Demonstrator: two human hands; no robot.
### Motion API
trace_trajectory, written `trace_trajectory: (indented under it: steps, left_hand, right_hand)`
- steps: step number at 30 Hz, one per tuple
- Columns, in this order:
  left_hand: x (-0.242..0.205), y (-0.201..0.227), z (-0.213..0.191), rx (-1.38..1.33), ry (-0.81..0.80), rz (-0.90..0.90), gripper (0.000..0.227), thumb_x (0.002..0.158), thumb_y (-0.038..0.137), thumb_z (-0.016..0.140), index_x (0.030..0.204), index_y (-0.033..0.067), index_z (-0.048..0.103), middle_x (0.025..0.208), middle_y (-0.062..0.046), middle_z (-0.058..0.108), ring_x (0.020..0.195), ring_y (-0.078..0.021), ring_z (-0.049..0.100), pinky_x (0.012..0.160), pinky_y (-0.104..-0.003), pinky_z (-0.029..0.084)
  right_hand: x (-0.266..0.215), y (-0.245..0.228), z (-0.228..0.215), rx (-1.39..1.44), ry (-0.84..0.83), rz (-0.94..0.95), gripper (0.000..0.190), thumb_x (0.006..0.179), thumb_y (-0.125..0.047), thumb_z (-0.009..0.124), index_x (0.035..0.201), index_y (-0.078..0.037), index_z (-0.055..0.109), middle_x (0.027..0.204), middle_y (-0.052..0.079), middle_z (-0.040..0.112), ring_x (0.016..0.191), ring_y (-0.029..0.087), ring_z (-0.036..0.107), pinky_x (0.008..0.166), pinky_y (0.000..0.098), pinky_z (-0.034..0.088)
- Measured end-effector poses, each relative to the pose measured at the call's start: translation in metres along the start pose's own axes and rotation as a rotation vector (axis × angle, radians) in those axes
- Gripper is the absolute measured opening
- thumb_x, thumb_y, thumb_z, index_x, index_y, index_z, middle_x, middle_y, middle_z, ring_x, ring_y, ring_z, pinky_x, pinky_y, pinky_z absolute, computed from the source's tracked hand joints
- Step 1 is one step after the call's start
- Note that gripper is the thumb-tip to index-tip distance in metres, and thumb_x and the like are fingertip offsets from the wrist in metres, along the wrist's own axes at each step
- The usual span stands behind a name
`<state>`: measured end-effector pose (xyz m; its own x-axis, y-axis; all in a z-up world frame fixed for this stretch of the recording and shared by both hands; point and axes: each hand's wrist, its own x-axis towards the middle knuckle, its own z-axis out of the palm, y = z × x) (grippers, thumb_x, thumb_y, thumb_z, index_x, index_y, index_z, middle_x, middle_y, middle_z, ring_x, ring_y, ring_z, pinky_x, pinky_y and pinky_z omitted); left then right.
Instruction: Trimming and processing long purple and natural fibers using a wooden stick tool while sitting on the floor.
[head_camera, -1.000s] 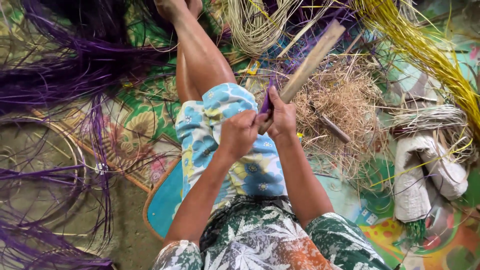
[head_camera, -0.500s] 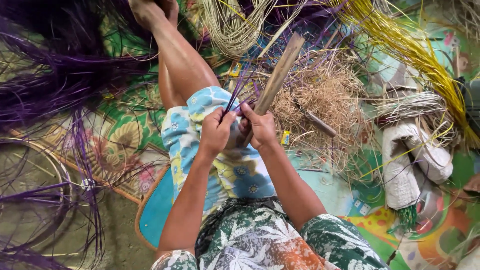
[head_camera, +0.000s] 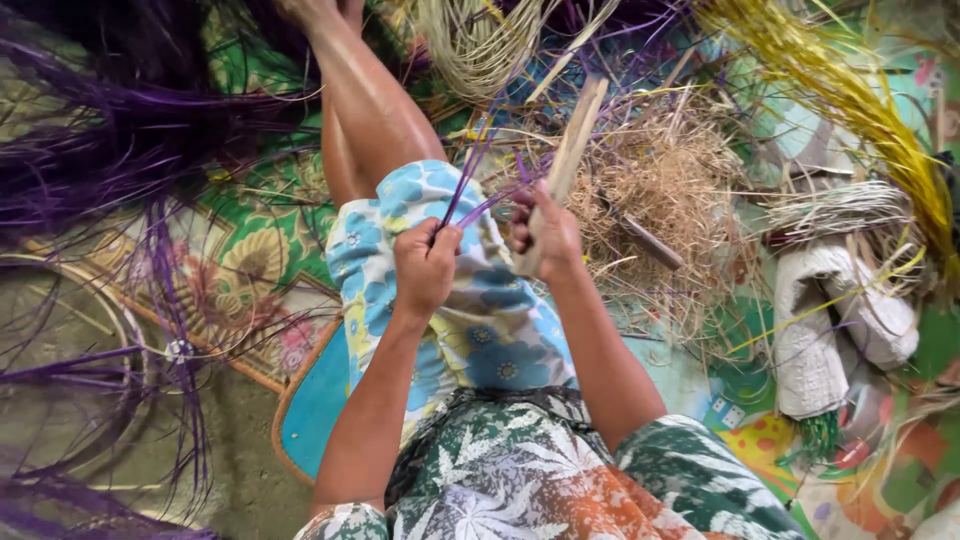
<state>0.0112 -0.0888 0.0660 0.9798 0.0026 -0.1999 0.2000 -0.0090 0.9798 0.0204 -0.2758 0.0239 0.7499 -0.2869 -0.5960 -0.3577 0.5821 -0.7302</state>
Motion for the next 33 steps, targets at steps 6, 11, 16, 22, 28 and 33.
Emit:
trace_trajectory:
  steps: [6, 11, 16, 22, 28, 33]
  left_hand:
    - [0.0, -0.013, -0.005, 0.088, -0.093, -0.105, 0.028, 0.091, 0.028, 0.065, 0.067, 0.0125, 0.066, 0.058, -0.008, 0.06, 0.062, -0.0192, 0.057, 0.063, -0.034, 0.049]
    - [-0.002, -0.005, -0.008, 0.111, -0.157, -0.172, 0.027, 0.087, 0.031, 0.06, 0.068, 0.0128, 0.067, 0.057, -0.007, 0.053, 0.061, -0.0199, 0.052, 0.062, -0.038, 0.045]
    - [-0.011, -0.005, -0.013, 0.154, -0.171, -0.211, 0.024, 0.083, 0.027, 0.058, 0.069, 0.0106, 0.067, 0.056, -0.009, 0.051, 0.063, -0.0179, 0.052, 0.059, -0.037, 0.044]
    - [-0.015, 0.008, -0.019, 0.113, -0.138, -0.19, 0.023, 0.084, 0.022, 0.056, 0.07, 0.0112, 0.07, 0.054, -0.006, 0.047, 0.061, -0.0147, 0.049, 0.057, -0.033, 0.043]
    - [-0.018, 0.007, -0.018, 0.033, -0.198, -0.161, 0.025, 0.089, 0.02, 0.054, 0.074, 0.0086, 0.069, 0.057, -0.007, 0.053, 0.062, -0.0152, 0.048, 0.059, -0.033, 0.043]
    - [-0.025, 0.031, -0.013, 0.214, -0.312, -0.091, 0.027, 0.096, 0.024, 0.054, 0.087, 0.0023, 0.065, 0.072, -0.024, 0.062, 0.078, -0.0346, 0.063, 0.07, -0.048, 0.049]
  right_hand:
    - [-0.02, -0.001, -0.042, -0.142, 0.123, -0.276, 0.042, 0.104, -0.043, 0.056, 0.086, -0.007, 0.068, 0.057, 0.011, 0.058, 0.042, 0.021, 0.061, 0.037, 0.0343, 0.052]
    - [-0.029, -0.029, -0.022, -0.292, -0.028, -0.564, 0.048, 0.105, -0.044, 0.049, 0.086, -0.005, 0.069, 0.074, 0.021, 0.072, 0.059, 0.025, 0.073, 0.055, 0.038, 0.061]
    - [-0.028, -0.049, 0.016, -0.779, -0.423, -0.779, 0.039, 0.108, -0.031, 0.048, 0.096, -0.002, 0.072, 0.096, 0.022, 0.074, 0.072, 0.026, 0.067, 0.073, 0.0392, 0.055]
    - [0.004, -0.032, -0.013, -0.84, -0.462, -0.944, 0.045, 0.106, -0.036, 0.049, 0.069, -0.017, 0.066, 0.075, 0.003, 0.072, 0.079, 0.021, 0.065, 0.101, 0.0323, 0.031]
    - [-0.01, -0.027, 0.001, -0.91, -0.549, -0.937, 0.047, 0.105, -0.04, 0.05, 0.068, -0.017, 0.066, 0.086, 0.004, 0.076, 0.092, 0.02, 0.065, 0.102, 0.035, 0.03]
    - [-0.018, -0.016, 0.02, -0.957, -0.628, -1.039, 0.032, 0.095, -0.028, 0.066, 0.065, -0.017, 0.066, 0.069, 0.002, 0.067, 0.077, 0.024, 0.063, 0.101, 0.039, 0.038]
